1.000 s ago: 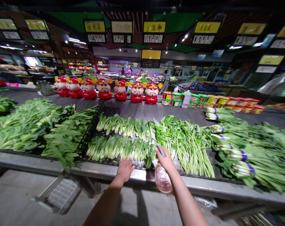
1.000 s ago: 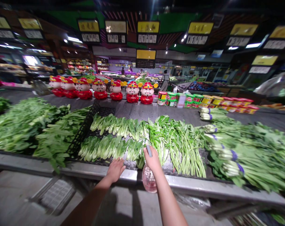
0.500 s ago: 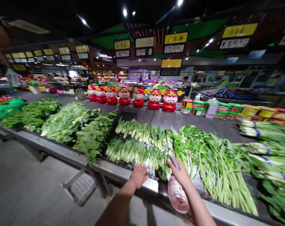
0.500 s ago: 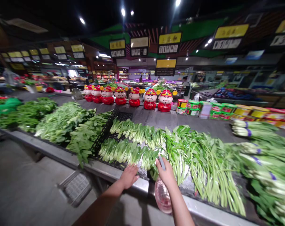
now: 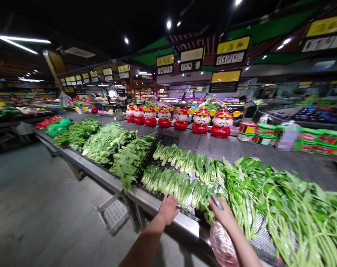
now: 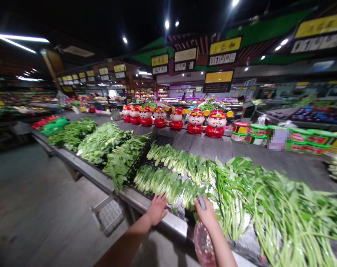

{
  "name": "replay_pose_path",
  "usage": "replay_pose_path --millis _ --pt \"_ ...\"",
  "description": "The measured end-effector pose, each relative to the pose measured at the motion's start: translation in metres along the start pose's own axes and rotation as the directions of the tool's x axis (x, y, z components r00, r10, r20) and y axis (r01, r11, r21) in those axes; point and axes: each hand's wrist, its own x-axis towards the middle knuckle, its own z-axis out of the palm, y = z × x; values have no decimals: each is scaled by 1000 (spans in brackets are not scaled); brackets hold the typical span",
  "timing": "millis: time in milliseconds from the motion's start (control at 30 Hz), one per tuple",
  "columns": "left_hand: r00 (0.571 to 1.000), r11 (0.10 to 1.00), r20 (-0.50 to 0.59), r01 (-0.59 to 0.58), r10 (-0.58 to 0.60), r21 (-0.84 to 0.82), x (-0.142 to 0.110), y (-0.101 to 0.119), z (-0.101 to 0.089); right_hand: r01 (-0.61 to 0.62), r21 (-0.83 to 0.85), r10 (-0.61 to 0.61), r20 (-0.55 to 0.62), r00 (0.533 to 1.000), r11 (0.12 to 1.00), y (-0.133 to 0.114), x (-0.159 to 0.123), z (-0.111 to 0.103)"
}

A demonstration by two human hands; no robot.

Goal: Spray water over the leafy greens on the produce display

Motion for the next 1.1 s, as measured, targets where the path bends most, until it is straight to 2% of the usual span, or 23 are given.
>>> replay_pose_path --millis 100,233,433,600,733,867,1100 --pt "999 999 -15 44 -44 10 -4 -10 -1 2 109 -15 115 993 994 -2 3 7" --pt "996 996 -60 73 -70 59 -9 -18 1 -4 147 -16 134 991 989 -8 5 18" --pt "987 985 -65 149 -144 87 -13 -22 6 -2 106 -13 144 989 994 -16 4 31" --pt "985 983 -61 166 -162 76 -13 -24 12 -11 42 4 162 987 999 -22 1 32" --pt "983 982 -79 173 -166 79 -12 -24 15 -26 48 13 250 968 998 -32 -2 28" --pt "980 981 -103 177 -168 82 -10 -28 14 45 61 -61 294 954 997 -46 -5 26" --pt "959 966 -158 248 -233 77 -12 -42 14 66 47 -79 375 924 997 -61 -6 41"
